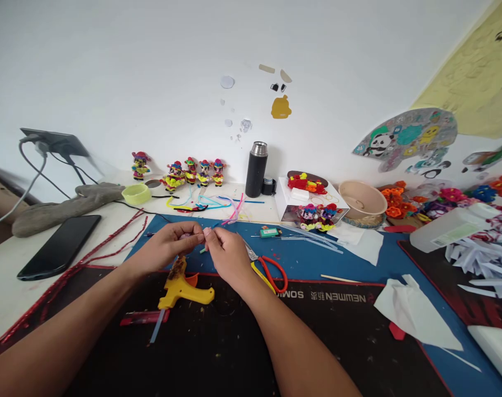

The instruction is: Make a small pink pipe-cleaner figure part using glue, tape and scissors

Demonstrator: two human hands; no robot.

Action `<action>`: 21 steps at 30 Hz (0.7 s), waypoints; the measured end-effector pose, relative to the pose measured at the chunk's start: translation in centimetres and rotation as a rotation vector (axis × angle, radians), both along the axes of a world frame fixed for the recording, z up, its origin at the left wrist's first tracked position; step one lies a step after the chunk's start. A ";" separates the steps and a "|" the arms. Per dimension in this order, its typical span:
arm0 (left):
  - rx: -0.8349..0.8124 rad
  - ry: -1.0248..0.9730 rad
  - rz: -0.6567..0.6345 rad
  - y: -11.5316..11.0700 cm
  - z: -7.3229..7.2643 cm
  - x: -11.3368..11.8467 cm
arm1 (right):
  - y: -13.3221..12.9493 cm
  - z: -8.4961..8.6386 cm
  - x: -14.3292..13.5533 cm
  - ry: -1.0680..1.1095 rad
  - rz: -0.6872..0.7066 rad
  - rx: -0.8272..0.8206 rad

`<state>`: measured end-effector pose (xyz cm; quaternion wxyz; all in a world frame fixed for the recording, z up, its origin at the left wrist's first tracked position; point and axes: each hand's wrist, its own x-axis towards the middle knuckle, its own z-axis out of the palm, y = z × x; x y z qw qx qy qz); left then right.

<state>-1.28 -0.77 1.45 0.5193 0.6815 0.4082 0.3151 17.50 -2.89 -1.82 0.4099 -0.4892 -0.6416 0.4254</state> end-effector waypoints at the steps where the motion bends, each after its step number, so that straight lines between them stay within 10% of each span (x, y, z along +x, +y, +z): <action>1: -0.023 -0.013 0.001 0.1 0.0 0.0 | 0.0 0.0 0.0 0.006 0.010 -0.002; 21: -0.179 -0.046 -0.029 0.5 -0.9 0.0 | -0.2 0.0 0.0 -0.098 -0.012 0.066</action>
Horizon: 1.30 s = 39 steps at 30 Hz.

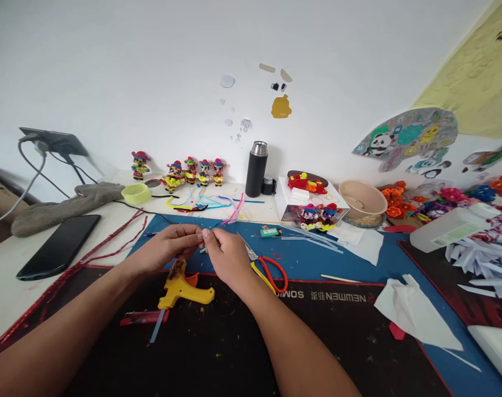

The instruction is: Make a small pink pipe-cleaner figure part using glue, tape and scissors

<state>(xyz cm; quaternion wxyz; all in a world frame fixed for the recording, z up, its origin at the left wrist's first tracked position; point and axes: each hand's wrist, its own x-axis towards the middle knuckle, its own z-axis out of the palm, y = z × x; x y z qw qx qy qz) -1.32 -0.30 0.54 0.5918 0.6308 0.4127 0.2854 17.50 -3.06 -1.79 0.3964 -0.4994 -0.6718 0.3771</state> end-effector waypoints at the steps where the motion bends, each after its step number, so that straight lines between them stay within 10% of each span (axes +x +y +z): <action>1: 0.003 0.004 -0.002 0.0 0.0 0.0 | 0.0 0.0 0.0 -0.009 -0.003 0.008; 39: 0.267 0.107 -0.021 -0.8 0.5 0.4 | -0.1 -0.1 -0.1 0.146 0.024 -0.022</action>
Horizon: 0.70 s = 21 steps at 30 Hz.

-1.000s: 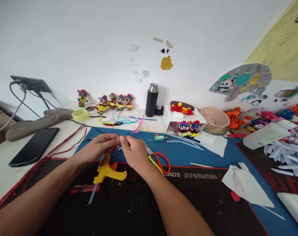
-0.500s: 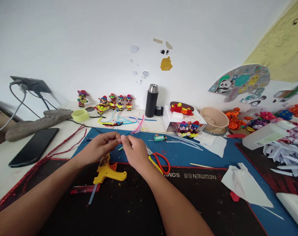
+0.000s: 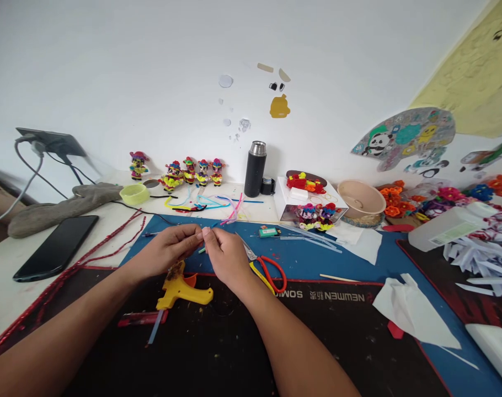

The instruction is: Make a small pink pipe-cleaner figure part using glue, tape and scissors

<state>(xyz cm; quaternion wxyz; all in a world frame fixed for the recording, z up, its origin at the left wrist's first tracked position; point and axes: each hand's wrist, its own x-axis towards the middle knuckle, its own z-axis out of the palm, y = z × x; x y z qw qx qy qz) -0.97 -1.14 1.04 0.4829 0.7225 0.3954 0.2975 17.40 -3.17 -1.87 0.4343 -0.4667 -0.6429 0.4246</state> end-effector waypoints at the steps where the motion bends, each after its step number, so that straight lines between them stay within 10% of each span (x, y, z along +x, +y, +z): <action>1: -0.003 0.002 0.000 0.0 0.0 0.0 | 0.0 0.1 0.0 -0.008 -0.002 0.009; 21: -0.034 -0.001 0.033 0.3 0.7 -0.3 | 0.3 -0.1 0.1 -0.004 -0.039 0.000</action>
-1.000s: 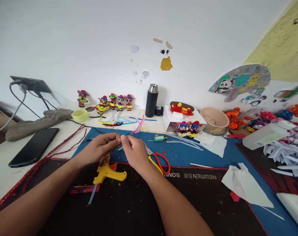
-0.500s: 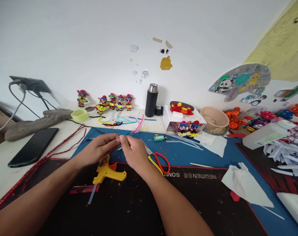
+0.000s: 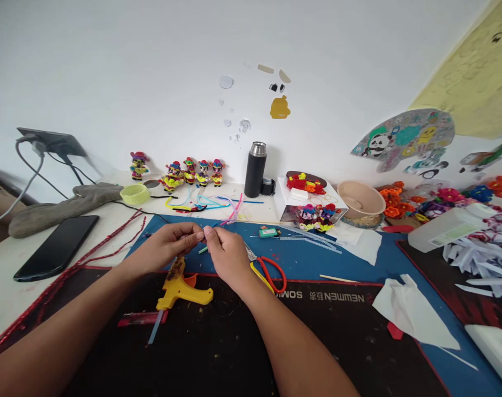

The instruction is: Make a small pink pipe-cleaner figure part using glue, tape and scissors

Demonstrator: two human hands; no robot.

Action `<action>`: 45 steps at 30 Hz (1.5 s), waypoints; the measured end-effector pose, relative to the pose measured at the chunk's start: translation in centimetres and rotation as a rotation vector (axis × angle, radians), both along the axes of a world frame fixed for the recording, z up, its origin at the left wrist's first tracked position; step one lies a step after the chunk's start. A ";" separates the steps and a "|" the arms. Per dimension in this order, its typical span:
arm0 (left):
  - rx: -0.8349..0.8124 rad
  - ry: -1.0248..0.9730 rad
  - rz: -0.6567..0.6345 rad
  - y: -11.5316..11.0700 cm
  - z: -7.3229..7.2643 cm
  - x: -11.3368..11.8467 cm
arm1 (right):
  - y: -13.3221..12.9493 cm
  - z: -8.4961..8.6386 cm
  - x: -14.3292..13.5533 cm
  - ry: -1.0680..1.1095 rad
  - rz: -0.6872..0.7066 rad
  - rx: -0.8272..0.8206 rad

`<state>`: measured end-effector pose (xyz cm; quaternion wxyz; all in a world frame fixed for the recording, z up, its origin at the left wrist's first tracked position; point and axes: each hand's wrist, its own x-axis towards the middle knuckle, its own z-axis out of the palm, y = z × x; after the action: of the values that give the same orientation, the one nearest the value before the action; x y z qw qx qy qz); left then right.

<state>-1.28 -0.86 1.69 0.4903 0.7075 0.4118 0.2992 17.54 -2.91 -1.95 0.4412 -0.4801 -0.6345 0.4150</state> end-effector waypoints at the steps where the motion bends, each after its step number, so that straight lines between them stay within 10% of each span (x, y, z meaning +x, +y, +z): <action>1: -0.002 0.002 0.002 0.1 0.0 -0.1 | 0.0 0.0 0.0 -0.002 -0.003 0.002; 45: 0.061 -0.003 0.029 0.3 -0.4 -0.6 | 0.1 0.2 0.0 0.012 -0.008 0.007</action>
<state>-1.87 -0.58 1.31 0.4648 0.7157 0.4120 0.3194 17.58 -2.86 -1.72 0.4484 -0.4787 -0.6313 0.4137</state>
